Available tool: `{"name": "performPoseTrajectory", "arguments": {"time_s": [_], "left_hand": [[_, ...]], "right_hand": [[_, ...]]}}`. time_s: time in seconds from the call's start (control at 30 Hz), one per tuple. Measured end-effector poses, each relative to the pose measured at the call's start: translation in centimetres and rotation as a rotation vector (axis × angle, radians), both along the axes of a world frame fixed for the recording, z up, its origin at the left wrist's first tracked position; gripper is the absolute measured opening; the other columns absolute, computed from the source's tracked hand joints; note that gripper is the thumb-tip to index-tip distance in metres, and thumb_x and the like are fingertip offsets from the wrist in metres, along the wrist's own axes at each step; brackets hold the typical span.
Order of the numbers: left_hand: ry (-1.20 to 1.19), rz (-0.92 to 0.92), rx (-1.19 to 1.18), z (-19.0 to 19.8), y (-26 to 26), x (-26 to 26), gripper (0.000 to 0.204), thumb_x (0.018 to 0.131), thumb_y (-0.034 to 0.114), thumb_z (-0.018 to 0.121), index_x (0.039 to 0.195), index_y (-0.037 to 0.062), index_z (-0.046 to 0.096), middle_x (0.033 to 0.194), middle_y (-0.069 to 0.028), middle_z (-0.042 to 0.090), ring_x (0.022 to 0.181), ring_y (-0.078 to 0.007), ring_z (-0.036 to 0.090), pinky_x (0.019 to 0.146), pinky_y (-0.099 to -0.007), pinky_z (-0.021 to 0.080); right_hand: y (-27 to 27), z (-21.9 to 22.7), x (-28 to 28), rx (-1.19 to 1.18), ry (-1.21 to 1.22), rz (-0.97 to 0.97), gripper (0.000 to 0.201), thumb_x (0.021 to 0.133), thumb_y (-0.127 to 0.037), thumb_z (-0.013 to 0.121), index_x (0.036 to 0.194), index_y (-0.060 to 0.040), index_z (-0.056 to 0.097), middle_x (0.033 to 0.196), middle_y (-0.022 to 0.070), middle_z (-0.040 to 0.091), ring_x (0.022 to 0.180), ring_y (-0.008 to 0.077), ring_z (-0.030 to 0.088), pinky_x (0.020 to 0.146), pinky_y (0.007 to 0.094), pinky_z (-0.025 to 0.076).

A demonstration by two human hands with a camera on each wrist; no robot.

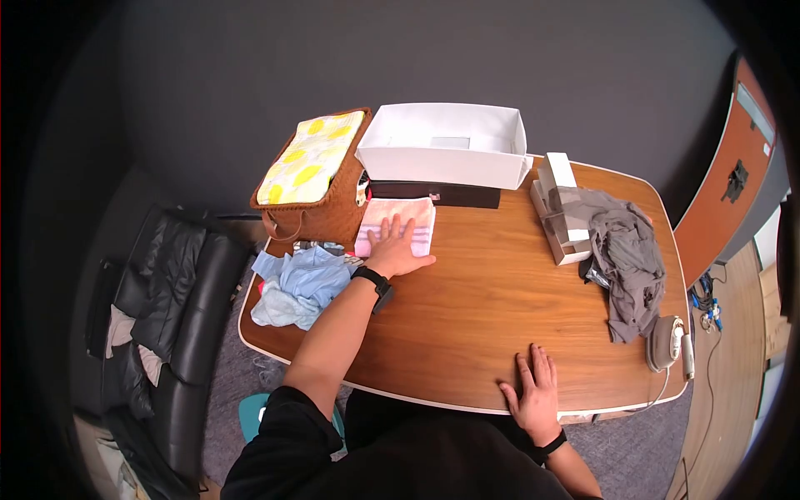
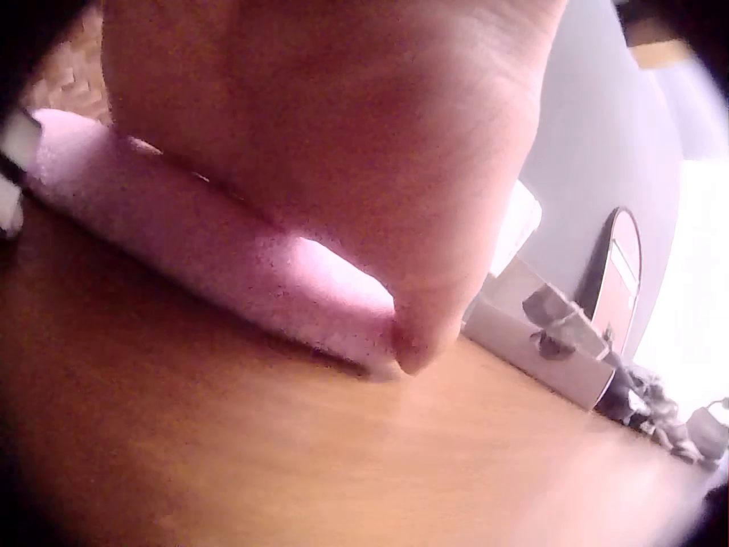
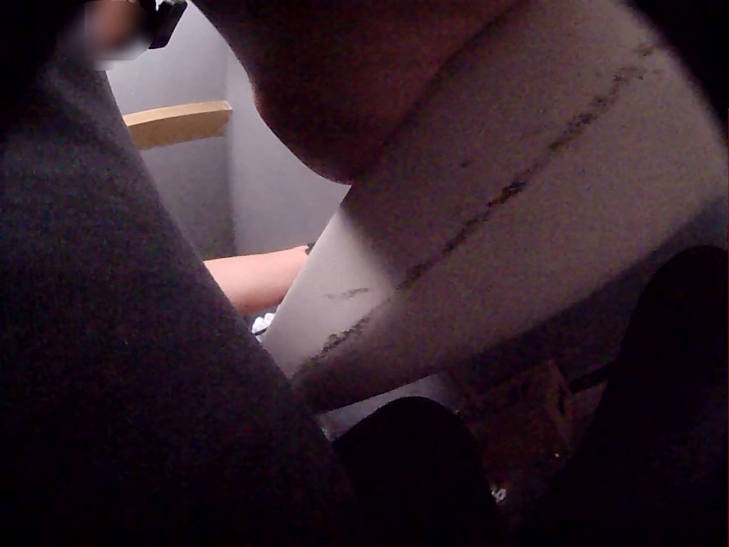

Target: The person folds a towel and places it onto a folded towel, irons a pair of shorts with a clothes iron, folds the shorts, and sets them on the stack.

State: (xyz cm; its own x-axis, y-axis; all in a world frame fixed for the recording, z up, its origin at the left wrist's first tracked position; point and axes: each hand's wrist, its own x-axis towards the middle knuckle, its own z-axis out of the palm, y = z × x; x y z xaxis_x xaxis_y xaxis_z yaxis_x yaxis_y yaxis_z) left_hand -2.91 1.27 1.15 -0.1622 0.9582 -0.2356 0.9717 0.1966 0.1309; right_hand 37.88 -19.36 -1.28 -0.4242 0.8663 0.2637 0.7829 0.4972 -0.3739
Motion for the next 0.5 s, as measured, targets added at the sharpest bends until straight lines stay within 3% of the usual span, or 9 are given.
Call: {"name": "performPoseTrajectory", "arguments": {"time_s": [0.03, 0.1, 0.13, 0.2, 0.23, 0.33, 0.5], "left_hand": [[-0.001, -0.003, 0.004, 0.3, 0.4, 0.0, 0.124, 0.086, 0.082, 0.071, 0.178, 0.0128, 0.024, 0.185, -0.0253, 0.011, 0.171, -0.0454, 0.008, 0.132, -0.0714, 0.013], [-0.098, 0.003, 0.253, 1.3, 1.7, -0.4, 0.118, 0.089, 0.071, 0.076, 0.168, -0.0052, 0.036, 0.177, -0.0326, 0.03, 0.166, -0.0456, 0.027, 0.133, -0.0597, 0.026], [-0.098, 0.001, 0.256, 1.5, 2.4, -0.8, 0.118, 0.089, 0.071, 0.076, 0.168, -0.0052, 0.036, 0.177, -0.0326, 0.03, 0.166, -0.0456, 0.027, 0.133, -0.0597, 0.026], [-0.292, 0.131, 0.432, 1.5, 4.2, -2.2, 0.102, 0.089, 0.059, 0.081, 0.153, -0.0131, 0.048, 0.16, -0.0356, 0.05, 0.155, -0.0453, 0.046, 0.124, -0.0526, 0.042], [-0.29, 0.187, 0.381, 1.4, 5.1, -2.9, 0.096, 0.09, 0.052, 0.083, 0.152, -0.0133, 0.05, 0.158, -0.036, 0.052, 0.151, -0.0458, 0.05, 0.121, -0.0472, 0.047], [-0.28, 0.17, 0.411, -2.2, 7.5, -5.7, 0.095, 0.09, 0.05, 0.083, 0.153, -0.0126, 0.05, 0.16, -0.0347, 0.051, 0.153, -0.0459, 0.048, 0.124, -0.0493, 0.044], [-0.179, 0.145, 0.395, -2.2, 7.5, -6.3, 0.088, 0.093, 0.048, 0.079, 0.152, -0.0124, 0.051, 0.16, -0.0325, 0.052, 0.154, -0.0434, 0.048, 0.129, -0.0467, 0.038]], "right_hand": [[0.1, 0.0, 0.0, 0.003, 0.0, 0.002, 0.066, 0.1, -0.041, 0.078, 0.148, 0.0033, 0.064, 0.163, 0.0349, 0.049, 0.152, 0.0515, 0.047, 0.127, 0.0617, 0.035], [0.2, 0.0, 0.0, 0.012, -0.002, 0.002, 0.066, 0.1, -0.041, 0.078, 0.147, 0.0034, 0.065, 0.162, 0.035, 0.049, 0.151, 0.0519, 0.048, 0.126, 0.0618, 0.036], [0.1, -0.1, 0.0, 0.016, -0.003, 0.006, 0.066, 0.1, -0.041, 0.078, 0.147, 0.0035, 0.065, 0.162, 0.0352, 0.05, 0.15, 0.0523, 0.048, 0.126, 0.0619, 0.036], [0.1, 0.0, 0.0, 0.007, 0.008, 0.003, 0.066, 0.099, -0.041, 0.078, 0.147, 0.0037, 0.065, 0.162, 0.0351, 0.05, 0.15, 0.053, 0.048, 0.127, 0.0612, 0.035], [0.2, 0.0, 0.0, -0.005, 0.021, 0.001, 0.066, 0.099, -0.04, 0.078, 0.146, 0.0039, 0.065, 0.162, 0.035, 0.05, 0.15, 0.0536, 0.047, 0.128, 0.0605, 0.035], [0.2, 0.0, 0.0, 0.018, 0.019, 0.006, 0.065, 0.098, -0.04, 0.079, 0.145, 0.0041, 0.066, 0.16, 0.0357, 0.051, 0.148, 0.0537, 0.049, 0.126, 0.0617, 0.037], [0.2, 0.1, -0.1, 0.011, 0.026, 0.0, 0.065, 0.099, -0.041, 0.078, 0.145, 0.0038, 0.066, 0.16, 0.0355, 0.051, 0.148, 0.0532, 0.05, 0.126, 0.0611, 0.037]]}}
